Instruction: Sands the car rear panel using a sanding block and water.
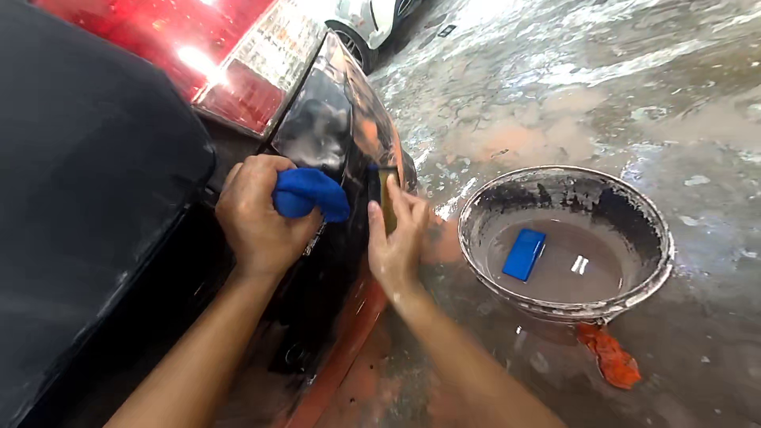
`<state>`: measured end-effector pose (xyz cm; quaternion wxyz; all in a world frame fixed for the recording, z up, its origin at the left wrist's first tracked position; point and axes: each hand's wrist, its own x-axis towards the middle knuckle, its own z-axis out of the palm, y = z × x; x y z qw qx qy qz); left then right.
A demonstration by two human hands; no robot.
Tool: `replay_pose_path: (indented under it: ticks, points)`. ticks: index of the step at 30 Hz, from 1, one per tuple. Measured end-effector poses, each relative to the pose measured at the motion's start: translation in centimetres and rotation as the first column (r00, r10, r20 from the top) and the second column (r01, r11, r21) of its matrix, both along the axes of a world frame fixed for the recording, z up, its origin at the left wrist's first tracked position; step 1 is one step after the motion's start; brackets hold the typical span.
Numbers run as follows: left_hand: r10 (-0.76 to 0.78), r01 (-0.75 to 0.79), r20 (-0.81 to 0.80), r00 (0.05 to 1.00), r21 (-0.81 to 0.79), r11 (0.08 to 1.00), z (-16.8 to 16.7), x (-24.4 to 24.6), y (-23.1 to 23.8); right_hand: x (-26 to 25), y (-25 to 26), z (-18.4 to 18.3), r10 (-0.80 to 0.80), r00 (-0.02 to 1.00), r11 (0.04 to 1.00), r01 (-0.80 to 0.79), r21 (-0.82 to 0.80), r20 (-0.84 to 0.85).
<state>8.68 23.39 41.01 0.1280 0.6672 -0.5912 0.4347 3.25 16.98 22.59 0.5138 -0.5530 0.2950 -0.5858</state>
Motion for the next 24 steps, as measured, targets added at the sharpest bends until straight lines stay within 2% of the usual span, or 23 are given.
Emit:
replay_pose_path:
  ticks: [2,4,6,9,11,14,15,17,19,20,22,24]
  points:
    - [-0.017,0.017,-0.029,0.999,-0.006,1.000,0.0,0.0,-0.1,-1.0,4.3,-1.0,-0.036,0.996,0.989,0.047,-0.137,0.086]
    - [-0.047,0.045,-0.051,0.998,-0.032,0.998,-0.2,0.3,0.0,-0.4,5.7,-2.3,-0.053,0.980,0.959,0.103,-0.264,0.189]
    - [-0.102,0.098,-0.052,0.993,-0.083,0.992,-0.4,0.6,0.0,0.6,2.3,-1.2,-0.047,0.979,0.948,0.106,-0.301,0.197]
    - [-0.148,0.142,-0.046,0.988,-0.121,0.982,-0.5,0.5,-0.2,1.1,-3.3,3.0,-0.030,0.998,0.984,0.041,-0.175,0.062]
    - [-0.156,0.149,-0.049,0.986,-0.135,0.980,-0.6,0.3,0.0,-0.5,-0.8,3.7,-0.019,1.000,0.982,0.016,-0.186,-0.015]
    - [-0.135,0.125,-0.058,0.989,-0.155,0.980,-0.6,0.4,-0.1,-1.4,4.9,0.9,-0.056,0.995,0.936,0.083,-0.343,0.087]
    - [-0.116,0.106,-0.062,0.991,-0.151,0.983,-0.6,0.4,0.0,-0.9,4.2,0.3,-0.061,0.993,0.923,0.094,-0.373,0.099]
    - [-0.102,0.093,-0.048,0.994,-0.156,0.983,-0.7,0.5,0.1,0.3,-0.9,1.2,-0.021,0.998,0.936,0.040,-0.351,0.059]
    - [-0.129,0.125,-0.015,0.991,-0.180,0.976,-0.7,0.7,-0.3,1.7,-7.7,3.5,0.064,0.996,0.975,-0.074,-0.209,-0.054]
    - [-0.136,0.131,-0.014,0.991,-0.184,0.974,-0.8,0.6,-0.2,2.0,-9.5,4.5,0.086,0.991,0.985,-0.100,-0.142,-0.099]
    - [-0.139,0.132,-0.035,0.990,-0.165,0.978,-0.7,0.3,0.0,0.7,-7.1,5.0,0.057,0.994,0.987,-0.070,-0.147,-0.095]
    - [-0.153,0.144,-0.047,0.987,-0.156,0.977,-0.7,0.2,-0.3,-0.6,-1.8,3.5,-0.027,1.000,0.960,0.030,-0.279,0.016]
